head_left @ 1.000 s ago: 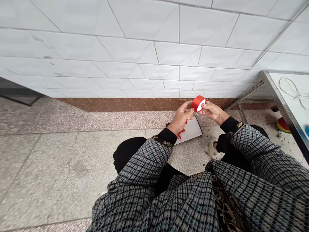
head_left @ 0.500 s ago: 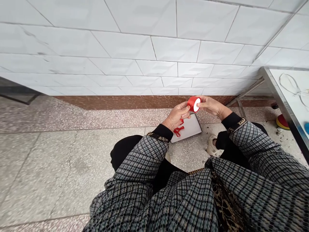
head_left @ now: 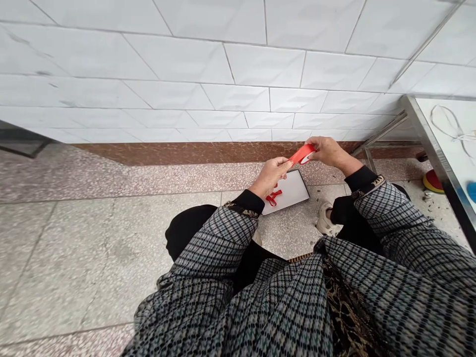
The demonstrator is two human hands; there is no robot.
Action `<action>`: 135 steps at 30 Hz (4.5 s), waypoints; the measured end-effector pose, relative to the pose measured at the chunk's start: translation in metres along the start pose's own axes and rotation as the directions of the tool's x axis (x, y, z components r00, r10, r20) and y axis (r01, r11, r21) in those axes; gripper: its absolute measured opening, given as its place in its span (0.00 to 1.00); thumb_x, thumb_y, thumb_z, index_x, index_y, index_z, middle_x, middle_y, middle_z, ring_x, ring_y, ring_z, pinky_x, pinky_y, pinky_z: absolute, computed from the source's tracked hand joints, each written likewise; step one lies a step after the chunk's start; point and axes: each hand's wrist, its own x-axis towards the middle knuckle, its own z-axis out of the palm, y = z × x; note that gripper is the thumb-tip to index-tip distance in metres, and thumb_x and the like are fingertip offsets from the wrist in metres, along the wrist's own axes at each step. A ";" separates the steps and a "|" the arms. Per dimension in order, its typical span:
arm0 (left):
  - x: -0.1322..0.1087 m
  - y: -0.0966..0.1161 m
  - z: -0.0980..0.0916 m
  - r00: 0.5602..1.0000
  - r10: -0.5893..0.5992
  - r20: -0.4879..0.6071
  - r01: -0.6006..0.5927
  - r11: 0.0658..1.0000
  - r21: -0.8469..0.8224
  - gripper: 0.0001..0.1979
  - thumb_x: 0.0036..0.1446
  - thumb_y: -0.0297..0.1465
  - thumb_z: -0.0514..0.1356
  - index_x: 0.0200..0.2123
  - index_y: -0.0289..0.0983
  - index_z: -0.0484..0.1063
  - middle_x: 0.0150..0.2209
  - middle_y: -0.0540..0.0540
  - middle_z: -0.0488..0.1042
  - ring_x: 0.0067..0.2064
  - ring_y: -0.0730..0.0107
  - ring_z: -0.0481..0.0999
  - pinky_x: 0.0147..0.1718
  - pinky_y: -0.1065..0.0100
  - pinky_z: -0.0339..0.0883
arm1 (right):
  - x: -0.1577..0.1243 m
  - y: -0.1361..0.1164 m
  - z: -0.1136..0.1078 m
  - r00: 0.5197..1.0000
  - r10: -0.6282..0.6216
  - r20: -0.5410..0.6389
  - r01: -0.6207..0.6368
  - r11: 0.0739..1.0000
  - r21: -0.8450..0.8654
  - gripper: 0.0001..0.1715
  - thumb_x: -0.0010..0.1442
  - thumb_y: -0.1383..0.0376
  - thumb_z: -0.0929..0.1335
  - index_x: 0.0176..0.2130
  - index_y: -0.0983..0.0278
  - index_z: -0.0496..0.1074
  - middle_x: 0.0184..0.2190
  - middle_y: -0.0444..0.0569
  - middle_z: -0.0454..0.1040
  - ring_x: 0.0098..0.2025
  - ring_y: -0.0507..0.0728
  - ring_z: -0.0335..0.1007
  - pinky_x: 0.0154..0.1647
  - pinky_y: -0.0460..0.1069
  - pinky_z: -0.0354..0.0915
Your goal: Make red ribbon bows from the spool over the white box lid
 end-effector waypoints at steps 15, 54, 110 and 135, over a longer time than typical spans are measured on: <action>-0.002 0.020 -0.006 0.989 0.128 0.073 -0.131 0.991 0.032 0.17 0.57 0.45 0.72 0.30 0.37 0.79 0.23 0.54 0.64 0.26 0.75 0.57 0.29 0.68 0.49 | -0.004 -0.009 0.002 0.966 0.104 0.237 -0.229 0.773 0.592 0.31 0.38 0.58 0.90 0.40 0.62 0.84 0.35 0.46 0.87 0.35 0.55 0.81 0.41 0.49 0.76; 0.004 0.016 -0.008 0.988 -0.013 0.157 0.053 0.965 -0.257 0.23 0.49 0.42 0.82 0.40 0.34 0.81 0.23 0.57 0.64 0.23 0.82 0.51 0.26 0.69 0.48 | -0.010 -0.010 0.033 0.948 0.034 0.317 -0.212 0.809 0.548 0.36 0.46 0.56 0.88 0.51 0.60 0.81 0.48 0.49 0.85 0.48 0.59 0.81 0.53 0.54 0.77; 0.006 0.001 -0.001 0.998 0.055 0.040 -0.043 0.970 -0.240 0.13 0.60 0.32 0.74 0.47 0.39 0.78 0.26 0.56 0.69 0.23 0.80 0.57 0.25 0.71 0.49 | -0.011 -0.018 0.024 0.980 0.053 0.191 -0.151 0.825 0.545 0.35 0.37 0.54 0.90 0.41 0.61 0.80 0.35 0.44 0.82 0.37 0.55 0.75 0.42 0.50 0.71; 0.008 0.008 -0.001 0.987 0.058 0.151 -0.023 0.973 -0.228 0.17 0.62 0.40 0.76 0.45 0.36 0.78 0.28 0.55 0.69 0.24 0.80 0.58 0.26 0.70 0.53 | -0.015 -0.024 0.012 0.954 -0.268 0.136 0.261 0.963 0.063 0.14 0.63 0.63 0.80 0.50 0.57 0.88 0.51 0.52 0.84 0.59 0.67 0.78 0.69 0.66 0.71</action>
